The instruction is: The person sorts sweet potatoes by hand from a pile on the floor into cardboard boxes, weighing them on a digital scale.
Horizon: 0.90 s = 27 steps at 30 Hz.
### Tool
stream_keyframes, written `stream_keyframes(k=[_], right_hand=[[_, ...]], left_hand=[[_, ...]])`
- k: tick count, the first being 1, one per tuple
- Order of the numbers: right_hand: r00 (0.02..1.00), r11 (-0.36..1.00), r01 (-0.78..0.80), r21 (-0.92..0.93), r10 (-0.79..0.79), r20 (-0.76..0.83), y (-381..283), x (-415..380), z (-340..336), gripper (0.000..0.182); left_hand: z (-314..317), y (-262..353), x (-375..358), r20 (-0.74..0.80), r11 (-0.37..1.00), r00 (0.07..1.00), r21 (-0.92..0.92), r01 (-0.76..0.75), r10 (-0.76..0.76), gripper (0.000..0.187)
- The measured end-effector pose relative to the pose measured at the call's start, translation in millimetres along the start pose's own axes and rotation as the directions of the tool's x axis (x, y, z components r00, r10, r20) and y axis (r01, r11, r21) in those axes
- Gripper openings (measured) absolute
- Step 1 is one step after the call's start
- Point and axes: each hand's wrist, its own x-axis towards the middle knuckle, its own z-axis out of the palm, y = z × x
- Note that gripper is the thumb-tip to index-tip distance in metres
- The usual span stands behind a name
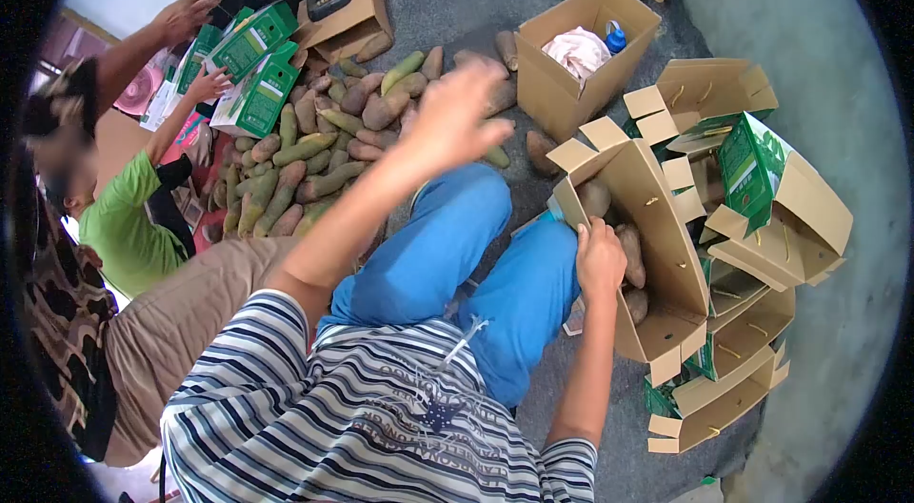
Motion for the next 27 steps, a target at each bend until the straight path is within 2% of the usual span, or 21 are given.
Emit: stream_keyframes(k=[1,3,14,22,27], right_hand=[[1.0,1.0,0.004,0.003,-0.004,-0.006,1.5,0.0,1.7,0.027],[1.0,1.0,0.001,0.007,-0.001,-0.006,1.5,-1.1,2.6,0.027],[0.998,0.999,0.031,0.023,-0.029,-0.048,1.2,-1.6,3.3,0.026],[0.999,1.0,0.023,0.001,-0.023,-0.025,-0.1,-0.6,1.8,0.026],[0.999,0.999,0.037,0.01,-0.036,-0.04,1.0,-2.4,3.5,0.025]], left_hand=[[14.0,13.5,-15.4,0.015,0.999,0.999,-0.004,-0.048,0.048,0.069],[26.6,29.8,-31.1,0.023,0.99,0.998,-0.129,-0.06,0.064,0.069],[49.6,31.3,-61.1,0.103,0.995,0.99,-0.041,-0.094,0.098,0.068],[27.8,44.3,-61.1,0.2,0.996,0.976,0.012,-0.086,0.082,0.067],[24.3,50.8,-57.5,0.126,0.992,0.984,-0.031,-0.12,0.123,0.067]])
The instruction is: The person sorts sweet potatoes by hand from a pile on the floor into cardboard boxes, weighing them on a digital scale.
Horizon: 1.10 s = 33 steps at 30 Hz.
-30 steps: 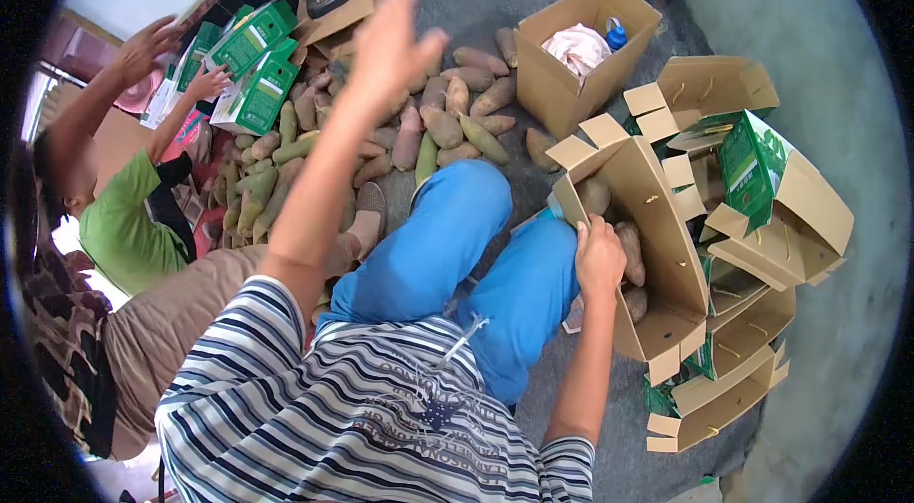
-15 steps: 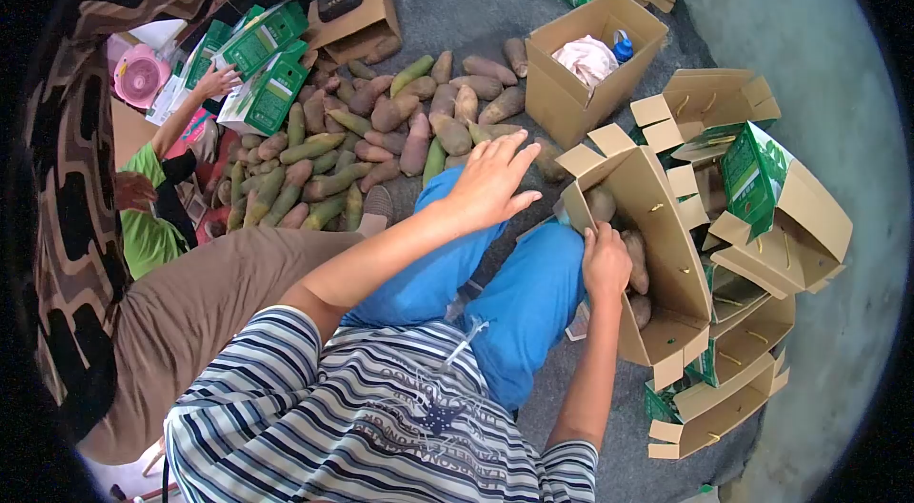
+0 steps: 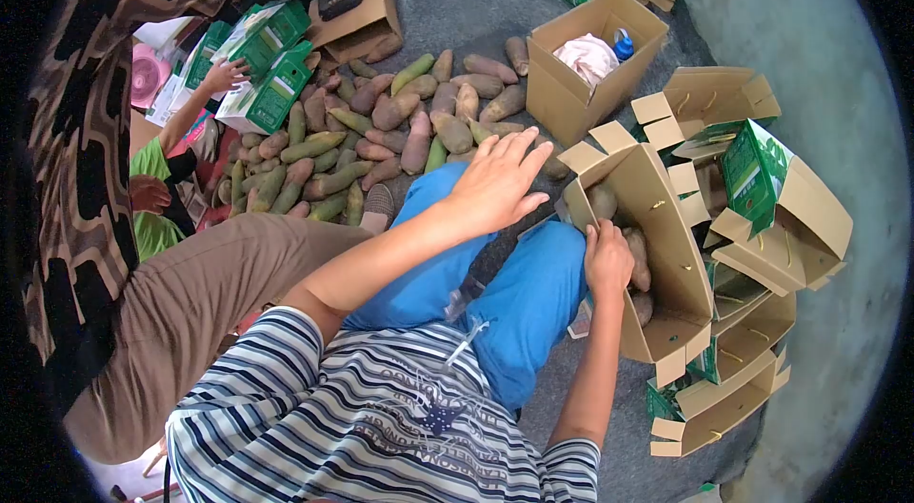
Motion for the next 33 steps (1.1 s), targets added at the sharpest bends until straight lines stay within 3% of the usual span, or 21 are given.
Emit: stream_keyframes(k=[33], right_hand=[[0.999,0.999,-0.029,-0.013,0.03,0.029,-0.5,2.1,-1.2,0.026]], left_hand=[[9.3,-14.5,6.3,0.014,0.997,0.999,-0.073,0.033,-0.032,0.065]])
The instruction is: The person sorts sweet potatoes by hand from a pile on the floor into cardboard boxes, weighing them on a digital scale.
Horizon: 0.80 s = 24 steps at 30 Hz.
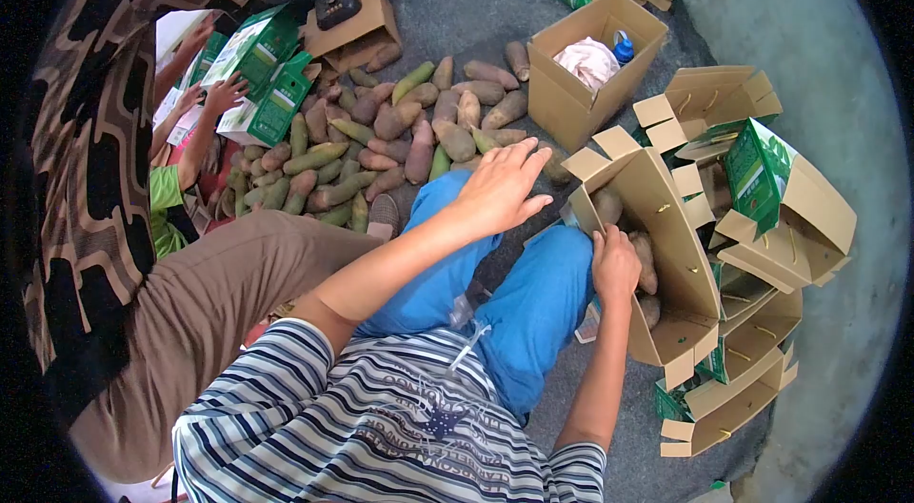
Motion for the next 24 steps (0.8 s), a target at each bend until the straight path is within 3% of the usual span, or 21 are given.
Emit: stream_keyframes(k=[24], right_hand=[[1.0,0.997,0.011,0.081,-0.009,-0.027,-1.8,0.3,-4.4,0.02]], left_hand=[[15.5,20.4,12.4,0.065,1.0,0.998,0.024,-0.016,0.014,0.065]])
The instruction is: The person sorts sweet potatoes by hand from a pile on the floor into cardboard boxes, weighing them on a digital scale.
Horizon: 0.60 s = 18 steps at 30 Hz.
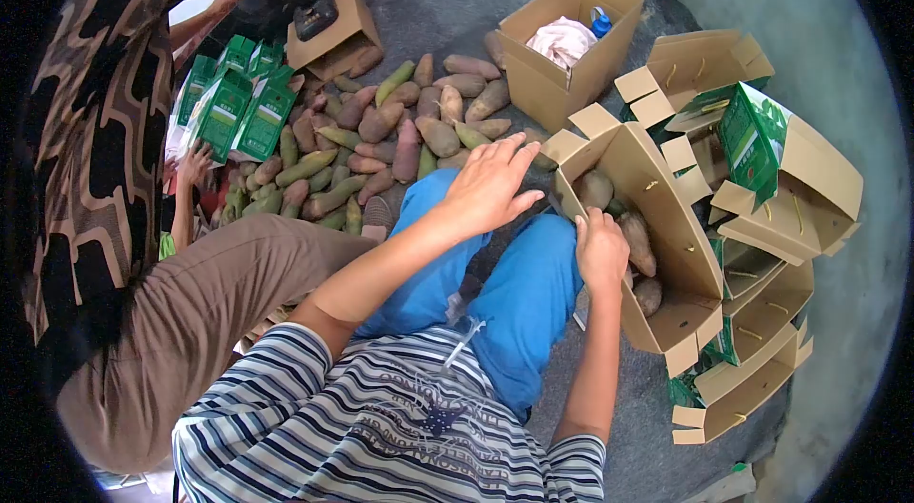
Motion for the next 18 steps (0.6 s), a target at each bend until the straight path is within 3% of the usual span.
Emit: stream_keyframes(k=[18], right_hand=[[0.999,0.999,-0.037,-0.018,0.038,0.036,-1.7,1.5,-2.0,0.022]], left_hand=[[5.2,4.8,9.1,0.037,0.999,0.999,-0.036,-0.009,0.011,0.065]])
